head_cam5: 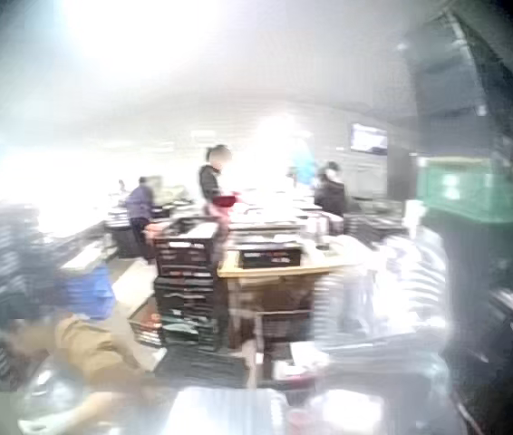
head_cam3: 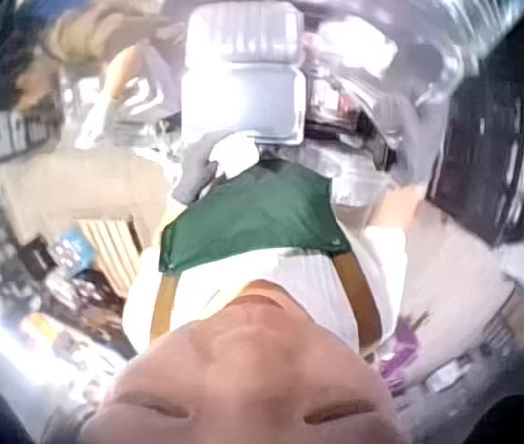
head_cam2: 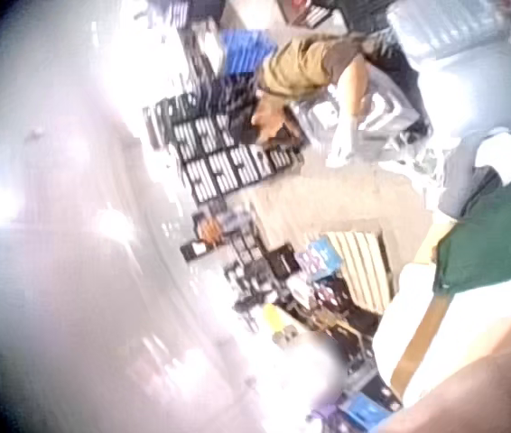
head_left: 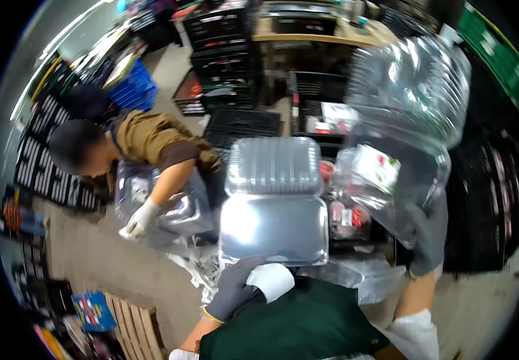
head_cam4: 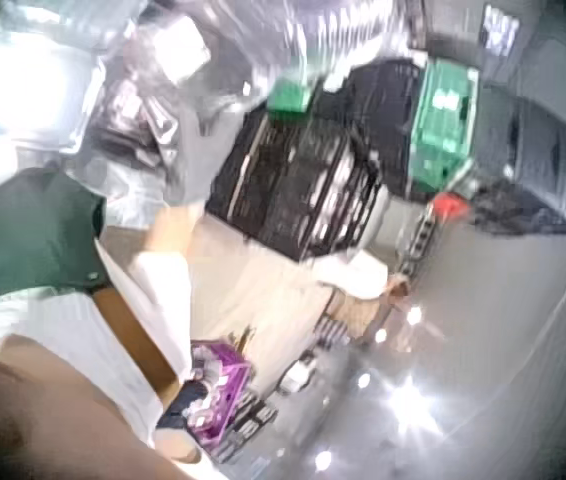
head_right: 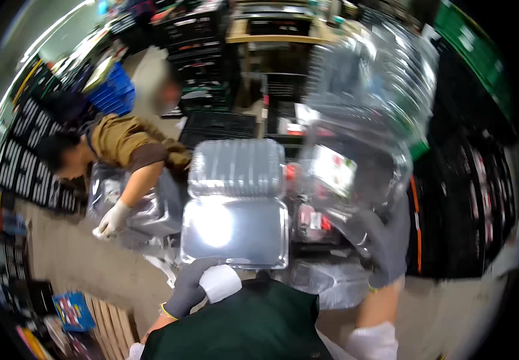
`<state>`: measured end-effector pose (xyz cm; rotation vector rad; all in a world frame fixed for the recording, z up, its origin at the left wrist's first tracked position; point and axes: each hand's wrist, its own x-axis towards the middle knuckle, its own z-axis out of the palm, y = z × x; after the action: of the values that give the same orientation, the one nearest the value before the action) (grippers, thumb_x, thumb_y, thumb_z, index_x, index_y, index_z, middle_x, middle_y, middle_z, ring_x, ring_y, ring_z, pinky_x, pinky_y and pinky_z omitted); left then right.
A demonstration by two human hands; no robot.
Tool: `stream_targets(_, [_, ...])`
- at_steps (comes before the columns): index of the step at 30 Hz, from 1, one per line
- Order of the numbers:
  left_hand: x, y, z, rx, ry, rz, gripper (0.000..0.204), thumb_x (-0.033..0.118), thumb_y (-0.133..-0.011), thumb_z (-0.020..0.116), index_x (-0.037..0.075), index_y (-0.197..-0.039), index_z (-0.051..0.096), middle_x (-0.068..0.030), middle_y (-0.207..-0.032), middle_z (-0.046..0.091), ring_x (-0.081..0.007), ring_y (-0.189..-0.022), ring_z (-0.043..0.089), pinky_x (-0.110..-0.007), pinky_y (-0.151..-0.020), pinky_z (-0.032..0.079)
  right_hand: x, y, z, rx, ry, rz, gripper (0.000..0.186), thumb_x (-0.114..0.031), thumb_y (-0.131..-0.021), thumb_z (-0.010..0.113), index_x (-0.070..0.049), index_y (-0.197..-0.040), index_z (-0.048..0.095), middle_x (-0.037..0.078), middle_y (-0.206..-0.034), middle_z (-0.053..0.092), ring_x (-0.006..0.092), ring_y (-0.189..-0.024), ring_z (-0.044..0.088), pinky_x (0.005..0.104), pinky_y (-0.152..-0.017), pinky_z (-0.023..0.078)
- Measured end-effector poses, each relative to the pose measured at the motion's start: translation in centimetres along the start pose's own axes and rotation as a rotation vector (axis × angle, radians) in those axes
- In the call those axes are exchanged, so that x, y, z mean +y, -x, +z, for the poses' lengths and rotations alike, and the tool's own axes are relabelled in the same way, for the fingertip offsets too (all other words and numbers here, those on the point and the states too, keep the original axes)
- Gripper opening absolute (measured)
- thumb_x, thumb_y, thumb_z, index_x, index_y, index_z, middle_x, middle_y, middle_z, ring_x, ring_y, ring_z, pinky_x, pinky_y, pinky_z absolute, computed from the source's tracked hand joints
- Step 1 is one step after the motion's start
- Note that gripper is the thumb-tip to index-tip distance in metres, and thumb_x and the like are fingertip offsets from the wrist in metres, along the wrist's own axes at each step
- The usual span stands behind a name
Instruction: The person wraps stacks of clear plastic food containers with plastic film. They pull film from a roll, encircle the stack, and smooth the film over the surface. A coworker performs the same wrapping task nearby.
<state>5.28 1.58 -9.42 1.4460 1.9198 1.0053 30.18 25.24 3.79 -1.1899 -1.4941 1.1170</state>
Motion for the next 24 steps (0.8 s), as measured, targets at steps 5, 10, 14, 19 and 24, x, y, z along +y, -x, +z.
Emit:
stream_targets(5, [-1.2, 2.1, -2.1, 0.245, 0.018, -0.127, 0.045, -0.005, -0.069, 0.054, 0.006, -0.112, 0.062, -0.0146, -0.1, 0.065, -0.0293, -0.093, 0.063, -0.035, -0.082, 0.049, 11.6, 1.0, -1.0, 0.027, 0.828, -0.206, 0.048, -0.005, -0.078, 0.059, 0.0, -0.124, 0.046, 0.02, -0.111, 0.054, 0.0295, -0.097, 0.058, 0.0374, -0.084, 0.047])
stream_targets(10, [-3.2, 6.1, -2.2, 0.519, -0.064, -0.321, 0.026, -0.002, -0.066, 0.059, 0.009, -0.09, 0.065, -0.0099, -0.083, 0.062, -0.0265, -0.078, 0.062, -0.034, -0.07, 0.049, 20.6, 3.5, 6.0, -0.436, 1.186, -0.027, 0.04, -0.005, -0.079, 0.056, -0.001, -0.118, 0.05, 0.024, -0.11, 0.055, 0.0414, -0.091, 0.058, 0.0475, -0.08, 0.047])
stream_targets(14, [-4.0, 9.4, -2.7, 0.578, -0.154, -0.566, 0.03, 0.024, -0.071, 0.076, 0.007, -0.092, 0.061, -0.0097, -0.09, 0.06, -0.0256, -0.082, 0.061, -0.036, -0.072, 0.048, 34.6, 3.2, 6.0, -0.506, 0.932, 0.061, 0.03, -0.007, -0.081, 0.053, 0.0, -0.11, 0.056, 0.022, -0.1, 0.06, 0.0401, -0.09, 0.059, 0.0457, -0.078, 0.048])
stream_targets(19, [-5.6, 16.0, -2.0, 0.902, 0.072, -1.179, 0.033, 0.034, -0.084, 0.063, 0.003, -0.073, 0.064, -0.0131, -0.067, 0.059, -0.026, -0.069, 0.062, -0.036, -0.064, 0.046, 37.8, 1.5, 4.8, -0.68, 1.117, 0.185, 0.027, -0.011, -0.083, 0.054, 0.001, -0.107, 0.058, 0.021, -0.098, 0.061, 0.0386, -0.088, 0.059, 0.0444, -0.076, 0.047])
stream_targets(24, [-7.6, 20.9, -2.0, 1.099, 0.254, -1.122, 0.028, 0.022, -0.084, 0.062, 0.003, -0.066, 0.053, -0.0091, -0.063, 0.059, -0.0135, -0.069, 0.06, -0.03, -0.061, 0.045, 38.5, 1.2, 3.7, -0.728, 1.238, 0.253, 0.026, -0.015, -0.085, 0.054, 0.002, -0.104, 0.059, 0.02, -0.095, 0.063, 0.0372, -0.085, 0.06, 0.0431, -0.074, 0.047])
